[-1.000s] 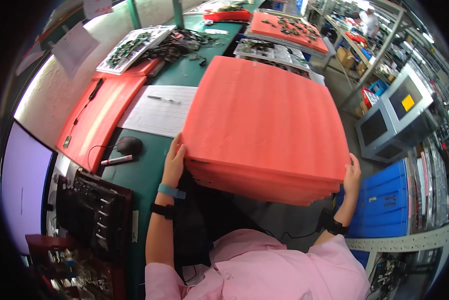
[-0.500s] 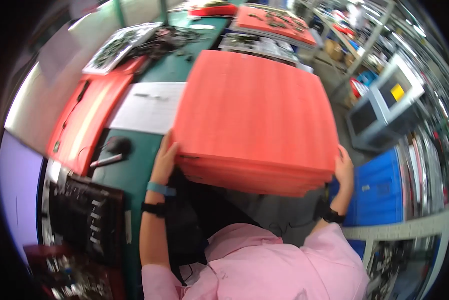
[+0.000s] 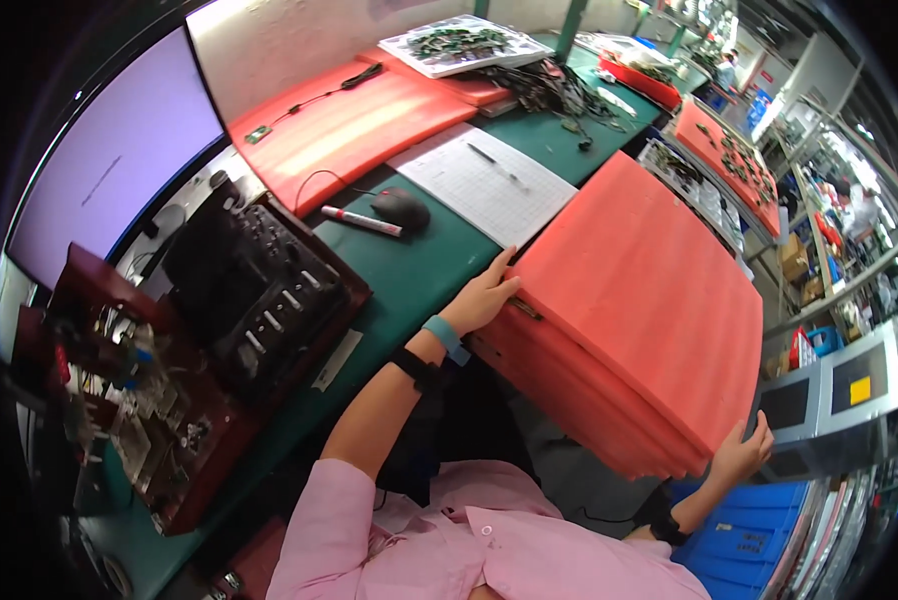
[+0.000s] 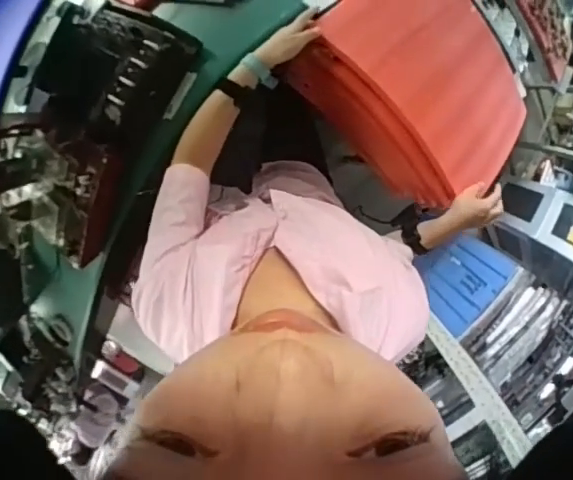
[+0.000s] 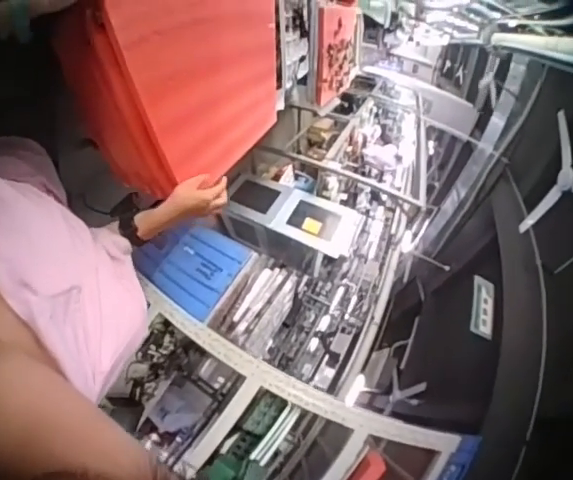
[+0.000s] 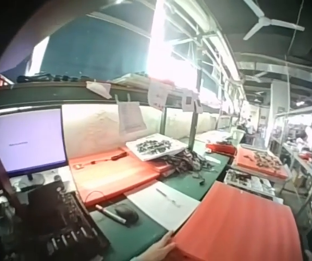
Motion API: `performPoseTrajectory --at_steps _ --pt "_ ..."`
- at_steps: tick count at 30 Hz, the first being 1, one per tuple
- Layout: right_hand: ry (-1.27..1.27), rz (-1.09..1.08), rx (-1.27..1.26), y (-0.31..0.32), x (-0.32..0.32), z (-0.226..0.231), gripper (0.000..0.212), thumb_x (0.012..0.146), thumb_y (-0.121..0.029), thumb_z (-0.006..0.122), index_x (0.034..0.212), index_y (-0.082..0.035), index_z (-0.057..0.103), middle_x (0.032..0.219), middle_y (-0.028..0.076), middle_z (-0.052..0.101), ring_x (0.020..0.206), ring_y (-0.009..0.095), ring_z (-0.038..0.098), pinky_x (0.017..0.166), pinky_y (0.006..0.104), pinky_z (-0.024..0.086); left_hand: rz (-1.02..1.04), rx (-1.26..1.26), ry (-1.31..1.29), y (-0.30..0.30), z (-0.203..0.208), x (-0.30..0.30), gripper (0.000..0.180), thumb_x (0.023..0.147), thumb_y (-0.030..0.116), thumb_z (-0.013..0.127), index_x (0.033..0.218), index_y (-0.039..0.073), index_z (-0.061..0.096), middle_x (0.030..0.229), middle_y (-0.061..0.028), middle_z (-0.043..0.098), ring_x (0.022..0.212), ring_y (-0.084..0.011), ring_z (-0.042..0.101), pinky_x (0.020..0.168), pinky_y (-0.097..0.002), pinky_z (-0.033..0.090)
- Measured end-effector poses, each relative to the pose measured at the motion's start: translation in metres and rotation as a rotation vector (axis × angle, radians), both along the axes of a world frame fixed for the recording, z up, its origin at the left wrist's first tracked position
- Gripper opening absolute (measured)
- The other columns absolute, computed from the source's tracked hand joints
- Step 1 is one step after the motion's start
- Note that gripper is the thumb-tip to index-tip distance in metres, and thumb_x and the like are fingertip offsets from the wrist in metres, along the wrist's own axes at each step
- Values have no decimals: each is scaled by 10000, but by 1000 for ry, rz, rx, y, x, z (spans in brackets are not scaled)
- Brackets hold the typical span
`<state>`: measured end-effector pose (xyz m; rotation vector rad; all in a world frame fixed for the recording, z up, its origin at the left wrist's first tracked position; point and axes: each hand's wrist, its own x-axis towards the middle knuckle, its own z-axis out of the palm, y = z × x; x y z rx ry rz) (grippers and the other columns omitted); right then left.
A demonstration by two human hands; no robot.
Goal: The person marks circuit boards with a pen, moves a foam sheet, and places a circuit board into a testing fixture. They pull a lever, press buttons on a control panel, and use a mouse before removing the board and returning it to the foam sheet.
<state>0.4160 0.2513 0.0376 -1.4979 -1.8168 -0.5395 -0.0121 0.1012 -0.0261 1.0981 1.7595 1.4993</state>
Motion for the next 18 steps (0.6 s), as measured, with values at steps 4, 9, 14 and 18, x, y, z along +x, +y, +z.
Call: performPoseTrajectory --at_steps 4,9,14,18 --pt "447 629 -111 -24 -90 15 173 853 -12 547 1006 -2 628 894 138 615 832 280 590 761 350 465 -20 58 -166 -55 13 10 562 968 213 474 1458 57 249 1339 -147 467 1222 -192 443 1024 -290 336" --pt "256 1341 -476 -98 -231 -5 117 826 38 567 920 11 630 811 134 615 735 247 600 668 321 471 93 -6 -405 -224 17 50 468 971 222 464 1406 73 378 1176 -79 605 1117 -137 514 955 -259 377" --pt "39 1957 -802 -152 -312 -25 113 813 66 560 893 23 626 764 109 615 687 185 606 624 277 468 801 -10 -587 -376 4 151 339 940 209 497 1232 43 546 1042 -67 651 1001 -148 582 863 -251 428" --pt "-65 2175 -863 -197 -352 -25 122 811 75 551 900 32 622 763 96 619 676 159 599 626 256 466 1626 120 -453 -441 -26 262 317 915 230 532 1150 22 577 986 -75 658 962 -150 597 806 -267 450"
